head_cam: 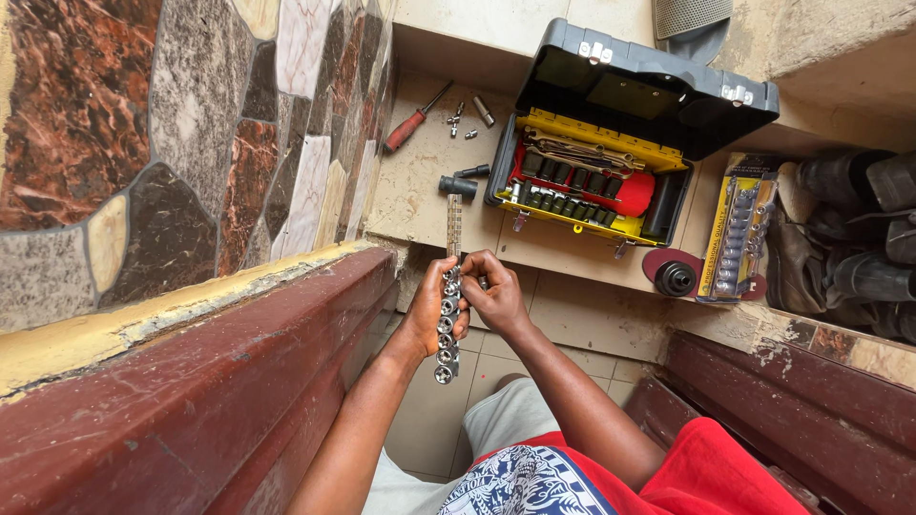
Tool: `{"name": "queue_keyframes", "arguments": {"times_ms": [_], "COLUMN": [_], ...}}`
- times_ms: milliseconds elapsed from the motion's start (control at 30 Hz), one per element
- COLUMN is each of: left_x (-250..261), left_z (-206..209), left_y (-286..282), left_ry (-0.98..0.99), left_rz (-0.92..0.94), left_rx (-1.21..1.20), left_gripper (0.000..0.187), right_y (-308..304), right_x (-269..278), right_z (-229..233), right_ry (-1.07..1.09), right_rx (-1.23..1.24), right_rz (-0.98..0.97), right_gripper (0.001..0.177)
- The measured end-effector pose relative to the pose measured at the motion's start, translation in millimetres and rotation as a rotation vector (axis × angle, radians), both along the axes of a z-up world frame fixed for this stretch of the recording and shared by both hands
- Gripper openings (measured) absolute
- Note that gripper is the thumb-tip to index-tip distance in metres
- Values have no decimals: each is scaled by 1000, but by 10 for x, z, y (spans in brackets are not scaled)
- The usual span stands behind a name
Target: The person sits on the floor and assembles a socket set by attaching various sockets to a metal holder. They pick up sockets from a toolbox and the floor, then slide them onto the holder one by one.
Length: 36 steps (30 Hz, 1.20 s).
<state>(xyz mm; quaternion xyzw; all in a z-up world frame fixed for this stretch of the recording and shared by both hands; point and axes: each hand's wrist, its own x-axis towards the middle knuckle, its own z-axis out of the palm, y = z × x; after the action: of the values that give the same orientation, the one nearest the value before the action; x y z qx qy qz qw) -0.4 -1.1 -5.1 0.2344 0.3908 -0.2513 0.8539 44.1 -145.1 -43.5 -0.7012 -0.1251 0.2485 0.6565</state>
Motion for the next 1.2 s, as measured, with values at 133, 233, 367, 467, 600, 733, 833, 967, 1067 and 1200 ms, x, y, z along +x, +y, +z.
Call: {"name": "queue_keyframes", "arguments": {"times_ms": [133,233,367,467,600,733,833,967,1067,1200], "left_x": [1,-8,-52,-53,-43,-68,-62,-25,-64,-81], "left_z": [-17,-35,-70,-87,-142,-212,-211,-188,-241,-314], "left_y": [19,24,24,-1,3,10,-1,7,17,-26], "left_ry": [23,8,52,64,84,103,46,-49,-73,-137], "left_rz": [2,-24,-47,-64,-48,-44,-18,-3,-45,-59], "left_rx": [-8,6,14,10,29,47,29,235,389,607], "left_gripper": [46,55,54,55,48,44,45,59,70,66], "right_y": [13,16,19,8,21,25,6,17,-3,83], "right_x": [0,-40,-71,-56,-43,-62,-48,60,142,200], "right_z": [-48,-65,-89,-82,-75,-100,-90,-10,76,180], "right_ry": [121,57,87,146,169,96,102,374,428,190], "right_rx": [-16,-15,-31,-47,0,-27,10,82,53,-39], "right_rz": [3,-11,3,11,23,37,4,-260,-255,-112], "right_gripper": [15,15,15,14,10,9,10,15,17,21]}}
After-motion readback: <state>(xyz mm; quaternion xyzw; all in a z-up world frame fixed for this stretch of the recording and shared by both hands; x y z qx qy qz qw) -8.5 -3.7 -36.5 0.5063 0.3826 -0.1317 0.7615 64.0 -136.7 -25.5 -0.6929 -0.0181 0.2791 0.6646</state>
